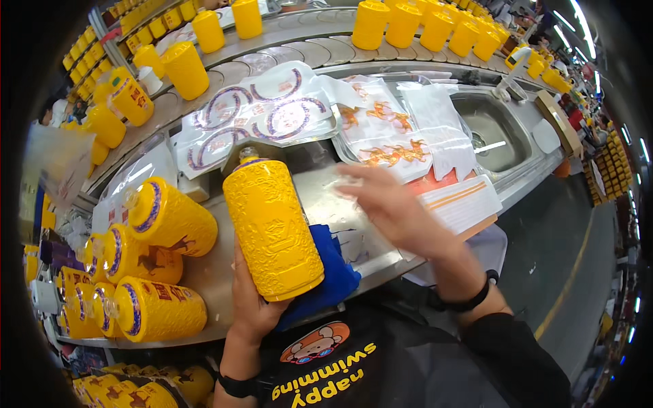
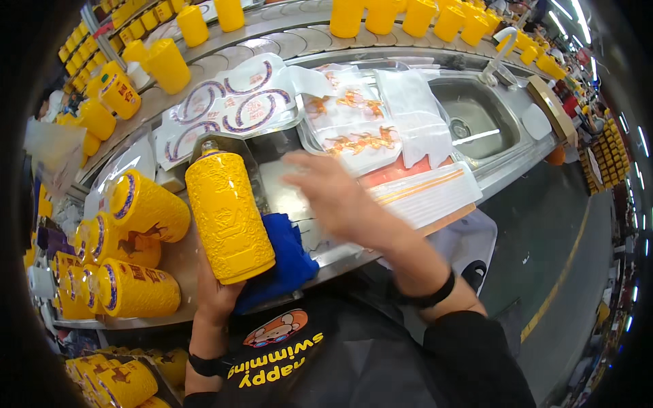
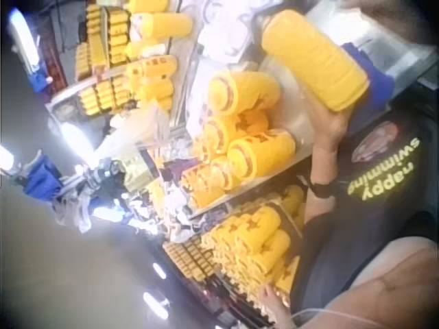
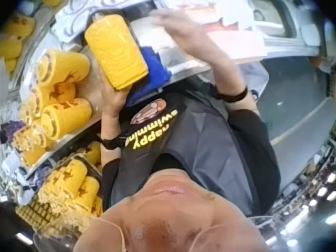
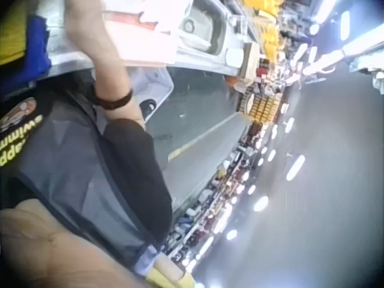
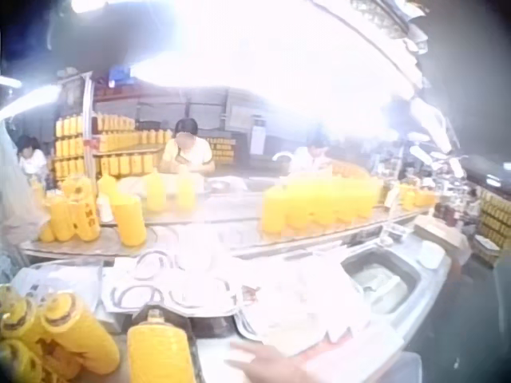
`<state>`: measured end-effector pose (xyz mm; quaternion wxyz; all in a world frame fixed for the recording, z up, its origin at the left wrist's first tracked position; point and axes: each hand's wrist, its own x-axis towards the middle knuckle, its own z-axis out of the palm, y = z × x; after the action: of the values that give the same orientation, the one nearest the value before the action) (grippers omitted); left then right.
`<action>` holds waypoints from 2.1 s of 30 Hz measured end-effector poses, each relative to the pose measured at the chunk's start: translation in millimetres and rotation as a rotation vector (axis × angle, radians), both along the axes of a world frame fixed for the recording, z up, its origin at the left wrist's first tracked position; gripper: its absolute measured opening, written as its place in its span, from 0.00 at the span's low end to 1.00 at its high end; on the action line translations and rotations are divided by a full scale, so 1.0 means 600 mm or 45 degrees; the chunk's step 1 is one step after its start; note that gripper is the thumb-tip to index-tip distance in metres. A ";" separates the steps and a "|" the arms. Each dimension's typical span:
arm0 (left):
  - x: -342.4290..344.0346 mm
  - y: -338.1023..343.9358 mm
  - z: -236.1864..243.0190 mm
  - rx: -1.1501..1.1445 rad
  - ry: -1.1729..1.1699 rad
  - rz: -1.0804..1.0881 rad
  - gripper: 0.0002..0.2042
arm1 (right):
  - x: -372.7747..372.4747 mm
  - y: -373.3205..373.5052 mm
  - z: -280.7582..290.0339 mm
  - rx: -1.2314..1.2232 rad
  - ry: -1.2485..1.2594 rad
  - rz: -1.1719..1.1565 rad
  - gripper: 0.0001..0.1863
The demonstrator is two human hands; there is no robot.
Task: The person wipes a yellow bottle with a cloth, peels a sticker from a sheet, and presses it onto the bottle by hand. They then smooth the sticker with a scraper, wipe the bottle again, and place it onto a tray.
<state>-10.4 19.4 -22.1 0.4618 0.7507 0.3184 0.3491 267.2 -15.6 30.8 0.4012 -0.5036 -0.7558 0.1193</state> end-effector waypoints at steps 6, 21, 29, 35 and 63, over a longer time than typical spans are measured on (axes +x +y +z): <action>0.006 -0.005 -0.004 -0.082 -0.057 0.006 0.53 | 0.268 0.111 0.028 -0.470 -0.827 -0.633 0.18; -0.006 0.009 0.006 -0.155 0.057 -0.006 0.52 | 0.390 0.400 -0.060 -0.757 -1.265 -0.572 0.21; -0.008 0.002 -0.005 -0.200 -0.035 -0.027 0.53 | 0.409 0.443 -0.060 -0.444 -1.118 -0.546 0.12; -0.002 0.005 0.001 -0.117 -0.038 -0.019 0.53 | 0.407 0.446 -0.061 -0.220 -1.244 -0.512 0.04; 0.012 -0.009 0.003 -0.577 -0.392 0.043 0.54 | 0.403 0.466 -0.055 -0.211 -1.221 -0.434 0.03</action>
<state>-3.2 13.9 -20.2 0.6549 0.5611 0.3270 0.3865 508.9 264.2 -2.0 -0.0180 -0.6478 -0.7500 -0.1328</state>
